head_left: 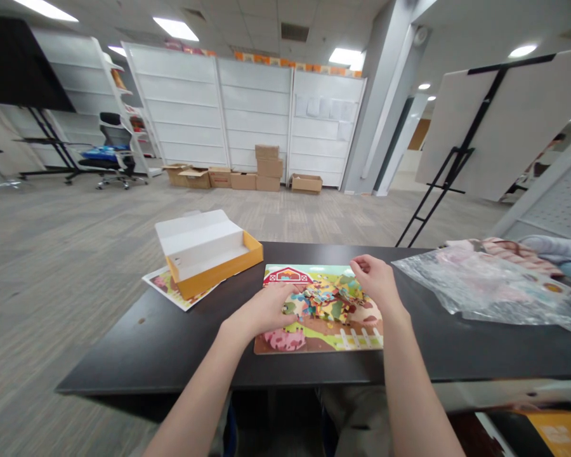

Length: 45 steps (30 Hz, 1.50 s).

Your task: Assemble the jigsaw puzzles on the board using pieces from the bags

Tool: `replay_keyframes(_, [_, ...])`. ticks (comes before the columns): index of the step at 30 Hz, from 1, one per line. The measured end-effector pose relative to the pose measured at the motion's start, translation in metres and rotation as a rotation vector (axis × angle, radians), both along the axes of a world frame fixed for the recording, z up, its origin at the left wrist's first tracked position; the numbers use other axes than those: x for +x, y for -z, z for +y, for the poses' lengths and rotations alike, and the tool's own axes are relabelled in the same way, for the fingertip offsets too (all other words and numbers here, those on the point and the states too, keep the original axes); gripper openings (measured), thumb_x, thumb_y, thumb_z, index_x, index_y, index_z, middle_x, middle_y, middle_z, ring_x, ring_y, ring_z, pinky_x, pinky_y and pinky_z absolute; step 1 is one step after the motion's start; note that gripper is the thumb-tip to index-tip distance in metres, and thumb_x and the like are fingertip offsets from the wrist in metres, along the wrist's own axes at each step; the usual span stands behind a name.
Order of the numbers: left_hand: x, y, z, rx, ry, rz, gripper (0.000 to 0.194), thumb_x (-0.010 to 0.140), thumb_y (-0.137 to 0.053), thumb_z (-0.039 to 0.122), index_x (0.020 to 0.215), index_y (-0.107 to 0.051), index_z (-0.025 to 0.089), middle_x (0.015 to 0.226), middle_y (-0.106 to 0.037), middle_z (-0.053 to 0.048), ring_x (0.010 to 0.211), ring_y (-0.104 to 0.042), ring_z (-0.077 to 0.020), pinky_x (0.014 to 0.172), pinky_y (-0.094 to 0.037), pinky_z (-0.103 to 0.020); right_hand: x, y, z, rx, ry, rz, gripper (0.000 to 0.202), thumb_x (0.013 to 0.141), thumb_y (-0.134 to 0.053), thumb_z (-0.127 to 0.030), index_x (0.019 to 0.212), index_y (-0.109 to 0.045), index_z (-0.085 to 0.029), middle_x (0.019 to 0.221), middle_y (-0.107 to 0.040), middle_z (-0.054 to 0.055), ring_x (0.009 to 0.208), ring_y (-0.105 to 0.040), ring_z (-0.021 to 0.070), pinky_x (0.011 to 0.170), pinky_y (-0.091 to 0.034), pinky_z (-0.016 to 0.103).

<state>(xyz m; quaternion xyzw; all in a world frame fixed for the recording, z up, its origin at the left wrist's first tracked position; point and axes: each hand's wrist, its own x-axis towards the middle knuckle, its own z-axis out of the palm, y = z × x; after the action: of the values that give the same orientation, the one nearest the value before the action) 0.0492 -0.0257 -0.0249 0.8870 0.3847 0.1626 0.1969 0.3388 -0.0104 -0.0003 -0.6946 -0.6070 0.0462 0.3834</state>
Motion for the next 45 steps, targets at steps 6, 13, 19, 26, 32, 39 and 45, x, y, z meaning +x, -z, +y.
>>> replay_keyframes(6, [0.006, -0.004, -0.002, -0.026, 0.014, -0.006, 0.071, 0.066, -0.065, 0.017, 0.136, -0.057, 0.021, 0.139, -0.061, -0.009, 0.127, -0.058, -0.0285, 0.106, -0.047, -0.036, 0.004, 0.003, -0.003, -0.021, 0.0, -0.038, 0.024, 0.082, -0.057, -0.037, 0.082, -0.074, -0.021, 0.078, -0.077, 0.006, 0.075, -0.072, 0.0229, 0.071, -0.05, 0.032])
replay_keyframes(13, [0.014, -0.006, -0.002, -0.046, -0.007, 0.03, 0.069, 0.069, -0.066, 0.024, 0.137, -0.055, 0.019, 0.141, -0.059, -0.013, 0.128, -0.056, -0.0313, 0.108, -0.046, -0.04, 0.0, -0.001, -0.003, 0.053, -0.014, 0.033, 0.026, 0.082, -0.057, -0.039, 0.083, -0.074, -0.02, 0.079, -0.077, 0.007, 0.074, -0.072, 0.0227, 0.069, -0.05, 0.031])
replay_keyframes(19, [0.018, -0.01, -0.004, -0.063, -0.029, 0.06, 0.08, 0.066, -0.066, 0.022, 0.143, -0.047, 0.019, 0.137, -0.061, -0.013, 0.122, -0.06, -0.0311, 0.1, -0.05, -0.037, -0.002, -0.004, -0.006, 0.065, -0.02, 0.023, 0.026, 0.083, -0.057, -0.04, 0.082, -0.074, -0.021, 0.078, -0.077, 0.006, 0.071, -0.071, 0.0218, 0.068, -0.048, 0.031])
replay_keyframes(26, [0.02, -0.009, -0.004, -0.035, -0.022, 0.065, 0.077, 0.067, -0.064, 0.02, 0.142, -0.046, 0.017, 0.139, -0.059, -0.014, 0.124, -0.058, -0.0313, 0.102, -0.049, -0.038, 0.007, -0.003, -0.009, 0.067, -0.042, 0.049, 0.026, 0.083, -0.057, -0.04, 0.082, -0.074, -0.02, 0.077, -0.077, 0.006, 0.071, -0.071, 0.0221, 0.067, -0.048, 0.03])
replay_keyframes(32, [0.016, -0.019, -0.007, -0.127, -0.04, 0.063, 0.078, 0.068, -0.068, 0.023, 0.143, -0.047, 0.021, 0.14, -0.059, -0.013, 0.126, -0.057, -0.0311, 0.104, -0.047, -0.038, 0.005, -0.004, -0.01, 0.044, -0.059, 0.04, 0.022, 0.084, -0.058, -0.037, 0.084, -0.073, -0.021, 0.079, -0.077, 0.005, 0.071, -0.07, 0.0211, 0.068, -0.049, 0.03])
replay_keyframes(39, [0.011, -0.02, -0.008, -0.154, -0.03, 0.021, 0.081, 0.065, -0.073, 0.026, 0.142, -0.049, 0.024, 0.139, -0.06, -0.01, 0.125, -0.059, -0.0302, 0.101, -0.049, -0.036, -0.007, -0.008, -0.012, 0.018, -0.133, -0.012, 0.023, 0.086, -0.056, -0.037, 0.083, -0.073, -0.022, 0.079, -0.076, 0.004, 0.068, -0.069, 0.0189, 0.066, -0.047, 0.029])
replay_keyframes(45, [0.003, -0.029, -0.01, -0.164, -0.08, 0.058, 0.072, 0.068, -0.07, 0.026, 0.138, -0.052, 0.025, 0.123, -0.069, -0.008, 0.11, -0.066, -0.0286, 0.091, -0.052, -0.034, -0.004, -0.007, -0.012, 0.006, -0.138, -0.02, 0.023, 0.086, -0.056, -0.037, 0.083, -0.073, -0.022, 0.078, -0.076, 0.004, 0.067, -0.068, 0.019, 0.066, -0.047, 0.029])
